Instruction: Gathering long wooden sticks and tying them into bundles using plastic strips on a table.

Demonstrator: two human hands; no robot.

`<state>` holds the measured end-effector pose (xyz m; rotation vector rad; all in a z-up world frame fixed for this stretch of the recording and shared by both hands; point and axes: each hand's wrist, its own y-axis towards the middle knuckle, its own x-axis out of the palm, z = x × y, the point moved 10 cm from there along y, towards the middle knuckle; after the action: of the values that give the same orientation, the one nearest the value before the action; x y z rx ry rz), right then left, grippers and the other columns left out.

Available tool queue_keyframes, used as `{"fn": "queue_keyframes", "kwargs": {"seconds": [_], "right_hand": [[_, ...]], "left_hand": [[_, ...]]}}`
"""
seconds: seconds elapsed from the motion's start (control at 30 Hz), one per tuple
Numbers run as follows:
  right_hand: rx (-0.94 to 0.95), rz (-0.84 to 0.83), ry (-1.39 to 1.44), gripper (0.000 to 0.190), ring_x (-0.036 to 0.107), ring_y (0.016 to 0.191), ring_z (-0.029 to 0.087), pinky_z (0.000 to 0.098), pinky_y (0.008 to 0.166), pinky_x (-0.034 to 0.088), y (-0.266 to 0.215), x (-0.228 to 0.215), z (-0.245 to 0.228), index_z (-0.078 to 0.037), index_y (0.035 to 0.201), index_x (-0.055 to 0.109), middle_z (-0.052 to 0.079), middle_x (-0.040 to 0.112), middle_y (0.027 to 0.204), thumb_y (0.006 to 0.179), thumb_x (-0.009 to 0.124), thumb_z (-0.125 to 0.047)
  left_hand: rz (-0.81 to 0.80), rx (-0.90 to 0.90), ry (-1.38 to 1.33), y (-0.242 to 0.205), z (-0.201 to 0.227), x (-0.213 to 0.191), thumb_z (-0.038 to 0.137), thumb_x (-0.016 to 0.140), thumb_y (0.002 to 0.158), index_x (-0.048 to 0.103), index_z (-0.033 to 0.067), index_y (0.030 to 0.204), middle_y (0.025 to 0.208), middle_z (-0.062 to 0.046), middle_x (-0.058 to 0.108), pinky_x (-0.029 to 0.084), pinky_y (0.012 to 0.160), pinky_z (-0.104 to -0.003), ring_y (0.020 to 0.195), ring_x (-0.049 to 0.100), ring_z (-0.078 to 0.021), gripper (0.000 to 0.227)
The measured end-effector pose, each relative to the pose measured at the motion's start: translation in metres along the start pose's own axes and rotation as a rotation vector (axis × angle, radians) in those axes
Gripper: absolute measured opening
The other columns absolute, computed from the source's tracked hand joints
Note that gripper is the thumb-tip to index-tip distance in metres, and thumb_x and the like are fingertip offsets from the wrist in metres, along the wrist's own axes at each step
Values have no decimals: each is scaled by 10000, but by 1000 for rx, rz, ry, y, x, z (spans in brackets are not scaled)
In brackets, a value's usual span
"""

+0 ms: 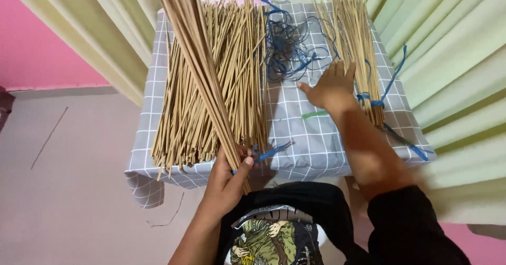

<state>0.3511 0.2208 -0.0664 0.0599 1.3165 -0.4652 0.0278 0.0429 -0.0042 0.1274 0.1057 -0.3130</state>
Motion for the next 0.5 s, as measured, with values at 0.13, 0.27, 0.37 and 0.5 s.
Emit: {"fn": "queue_keyframes", "kwargs": {"seconds": [0.13, 0.27, 0.37, 0.5], "right_hand": [[-28, -66, -10, 1153, 34, 1600, 372, 615, 1212, -92, -4, -13, -10, -54, 1628, 187, 223, 121, 1712, 889, 10, -921], [-88, -80, 140, 1071, 19, 1581, 445, 573, 1227, -116, -3, -15, -23, -111, 1647, 103, 297, 99, 1686, 902, 67, -880], [-118, -88, 182, 1029, 35, 1572, 466, 587, 1239, -70, 0, -17, -32, -112, 1649, 60, 286, 51, 1691, 922, 99, -838], [-171, -39, 276, 870, 151, 1554, 453, 617, 1234, 57, 4, -35, -45, -106, 1643, 129, 215, 138, 1697, 1006, 197, -695]], "left_hand": [[13, -14, -5, -4, -8, -4, 307, 580, 996, 563, 135, 1210, 1073, -34, 641, 484, 946, -350, 1030, 625, -191, 274], [31, -55, -12, -4, -13, -6, 304, 582, 983, 555, 139, 1255, 1125, -47, 665, 518, 976, -370, 1072, 652, -204, 319], [36, -52, 5, -3, -12, -7, 326, 580, 980, 568, 137, 1218, 1128, -49, 653, 497, 995, -379, 1092, 638, -214, 304], [29, -32, -13, -2, -8, -6, 286, 579, 987, 556, 125, 1206, 1094, -57, 647, 547, 943, -368, 1045, 654, -213, 273]]}}
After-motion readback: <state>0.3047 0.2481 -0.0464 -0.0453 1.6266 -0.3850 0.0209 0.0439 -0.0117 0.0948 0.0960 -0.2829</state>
